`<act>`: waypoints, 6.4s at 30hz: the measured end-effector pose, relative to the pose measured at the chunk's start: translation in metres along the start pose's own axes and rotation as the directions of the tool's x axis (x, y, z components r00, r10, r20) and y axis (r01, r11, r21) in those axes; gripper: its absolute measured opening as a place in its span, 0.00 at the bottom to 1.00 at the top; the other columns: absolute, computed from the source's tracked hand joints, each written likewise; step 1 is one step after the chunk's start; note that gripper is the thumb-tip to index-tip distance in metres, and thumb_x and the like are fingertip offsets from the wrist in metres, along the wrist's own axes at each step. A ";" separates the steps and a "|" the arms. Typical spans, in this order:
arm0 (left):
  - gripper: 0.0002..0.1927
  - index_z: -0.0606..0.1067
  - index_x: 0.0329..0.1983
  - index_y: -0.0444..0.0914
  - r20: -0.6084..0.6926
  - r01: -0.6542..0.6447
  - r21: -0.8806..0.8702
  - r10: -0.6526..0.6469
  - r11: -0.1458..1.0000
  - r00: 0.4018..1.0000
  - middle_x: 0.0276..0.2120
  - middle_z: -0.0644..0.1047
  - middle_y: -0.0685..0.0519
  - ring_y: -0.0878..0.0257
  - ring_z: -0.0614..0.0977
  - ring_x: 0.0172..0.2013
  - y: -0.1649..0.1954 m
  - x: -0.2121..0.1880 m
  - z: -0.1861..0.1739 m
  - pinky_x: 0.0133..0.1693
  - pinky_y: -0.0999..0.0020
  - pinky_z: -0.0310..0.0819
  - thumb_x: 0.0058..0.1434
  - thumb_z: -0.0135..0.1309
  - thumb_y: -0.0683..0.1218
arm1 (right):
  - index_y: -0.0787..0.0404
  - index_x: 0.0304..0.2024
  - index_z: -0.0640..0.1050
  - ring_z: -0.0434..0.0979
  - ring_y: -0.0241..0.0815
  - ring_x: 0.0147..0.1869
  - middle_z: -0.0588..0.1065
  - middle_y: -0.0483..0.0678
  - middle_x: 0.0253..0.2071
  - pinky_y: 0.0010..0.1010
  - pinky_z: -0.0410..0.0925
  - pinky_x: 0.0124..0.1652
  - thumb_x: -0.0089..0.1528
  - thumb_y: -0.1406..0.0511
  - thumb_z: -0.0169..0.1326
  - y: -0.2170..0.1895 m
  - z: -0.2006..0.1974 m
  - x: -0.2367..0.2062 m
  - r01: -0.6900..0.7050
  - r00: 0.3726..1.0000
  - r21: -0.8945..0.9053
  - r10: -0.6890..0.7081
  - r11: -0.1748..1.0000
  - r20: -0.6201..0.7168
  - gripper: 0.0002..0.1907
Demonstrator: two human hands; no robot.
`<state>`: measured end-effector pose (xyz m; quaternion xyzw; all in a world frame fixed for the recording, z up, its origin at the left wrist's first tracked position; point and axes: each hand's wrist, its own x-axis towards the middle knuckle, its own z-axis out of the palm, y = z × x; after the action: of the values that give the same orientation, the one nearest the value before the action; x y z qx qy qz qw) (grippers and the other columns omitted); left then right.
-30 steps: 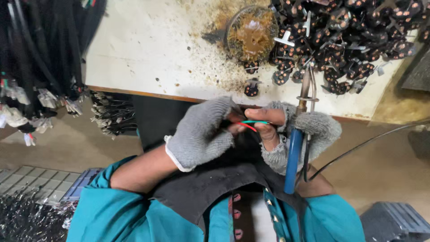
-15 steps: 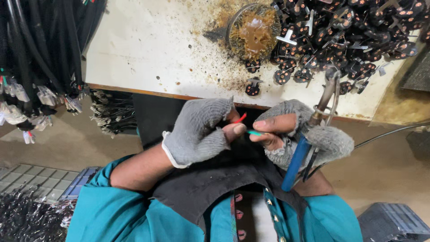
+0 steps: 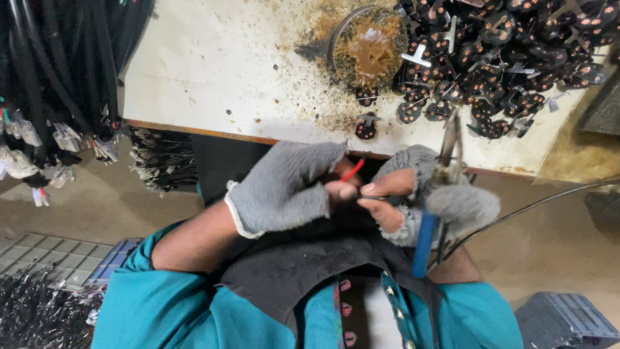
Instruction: The person solders wire ends at a workbench. They hold a soldering iron in one hand and a wire in the other, dip the wire tip into a flux container, apply the hot iron to the wire end, and set the finished wire aside, repeating the process for successive wires.
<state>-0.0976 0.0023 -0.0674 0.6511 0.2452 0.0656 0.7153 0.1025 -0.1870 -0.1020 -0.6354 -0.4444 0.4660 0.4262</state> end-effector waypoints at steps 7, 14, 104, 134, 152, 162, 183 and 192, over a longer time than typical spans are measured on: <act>0.08 0.81 0.36 0.51 0.010 -0.364 0.652 0.472 0.666 0.882 0.21 0.74 0.55 0.56 0.76 0.23 -0.014 0.001 0.010 0.22 0.58 0.64 0.57 0.71 0.51 | 0.62 0.40 0.79 0.80 0.35 0.43 0.80 0.45 0.38 0.26 0.73 0.46 0.65 0.64 0.63 -0.004 0.005 0.009 -0.186 0.975 0.215 0.207 0.959 -0.082 0.07; 0.13 0.82 0.39 0.49 -0.124 -0.298 0.699 0.520 0.651 0.845 0.29 0.79 0.56 0.56 0.79 0.27 -0.015 0.002 0.014 0.27 0.59 0.70 0.49 0.68 0.50 | 0.63 0.44 0.81 0.79 0.37 0.47 0.79 0.46 0.41 0.30 0.72 0.50 0.69 0.60 0.58 -0.014 0.008 0.020 -0.144 0.977 0.067 0.152 0.987 -0.150 0.11; 0.11 0.76 0.36 0.50 -0.165 -0.054 0.738 0.258 0.673 0.952 0.29 0.73 0.54 0.53 0.79 0.29 -0.003 0.027 -0.001 0.28 0.54 0.69 0.55 0.66 0.52 | 0.60 0.33 0.82 0.76 0.54 0.33 0.75 0.49 0.27 0.47 0.68 0.37 0.60 0.57 0.63 0.002 -0.021 0.025 0.448 0.848 -0.535 -0.530 0.716 0.000 0.13; 0.17 0.76 0.42 0.46 -0.181 -0.060 0.718 0.270 0.693 0.946 0.32 0.74 0.52 0.50 0.79 0.31 -0.002 0.032 -0.002 0.31 0.54 0.70 0.51 0.67 0.52 | 0.49 0.33 0.82 0.70 0.46 0.21 0.72 0.44 0.21 0.37 0.60 0.24 0.49 0.63 0.73 -0.002 -0.024 0.032 0.396 0.916 -0.534 -0.366 0.747 0.167 0.13; 0.15 0.78 0.43 0.46 -0.192 -0.061 0.726 0.287 0.685 0.938 0.37 0.75 0.52 0.52 0.81 0.32 0.001 0.032 -0.003 0.30 0.56 0.72 0.52 0.65 0.49 | 0.62 0.31 0.82 0.76 0.57 0.33 0.74 0.50 0.27 0.49 0.68 0.37 0.60 0.57 0.61 -0.018 -0.024 0.034 0.424 0.889 -0.540 -0.449 0.727 0.094 0.14; 0.17 0.79 0.45 0.46 -0.190 -0.078 0.718 0.303 0.691 0.934 0.40 0.77 0.54 0.53 0.82 0.34 0.002 0.032 -0.003 0.31 0.58 0.74 0.52 0.65 0.48 | 0.61 0.34 0.82 0.77 0.57 0.36 0.76 0.50 0.29 0.48 0.69 0.40 0.60 0.57 0.64 -0.019 -0.022 0.033 0.434 0.877 -0.525 -0.476 0.732 0.061 0.13; 0.18 0.78 0.47 0.46 -0.193 -0.073 0.708 0.292 0.703 0.937 0.40 0.77 0.54 0.52 0.82 0.35 0.001 0.032 -0.002 0.32 0.57 0.74 0.52 0.65 0.49 | 0.60 0.35 0.83 0.75 0.53 0.31 0.75 0.48 0.27 0.45 0.65 0.33 0.56 0.61 0.67 -0.016 -0.023 0.038 0.461 0.869 -0.524 -0.483 0.716 0.105 0.10; 0.17 0.78 0.45 0.45 -0.197 -0.083 0.717 0.315 0.692 0.928 0.38 0.76 0.53 0.52 0.81 0.34 -0.001 0.032 -0.003 0.32 0.57 0.73 0.52 0.65 0.49 | 0.62 0.16 0.81 0.76 0.36 0.14 0.76 0.45 0.13 0.27 0.68 0.18 0.55 0.63 0.64 -0.041 -0.010 0.047 -0.522 0.845 -0.212 0.535 0.826 0.004 0.15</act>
<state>-0.0711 0.0177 -0.0766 0.8767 0.2859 0.1461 0.3583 0.1134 -0.1335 -0.0707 -0.7585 -0.3094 0.5378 0.1994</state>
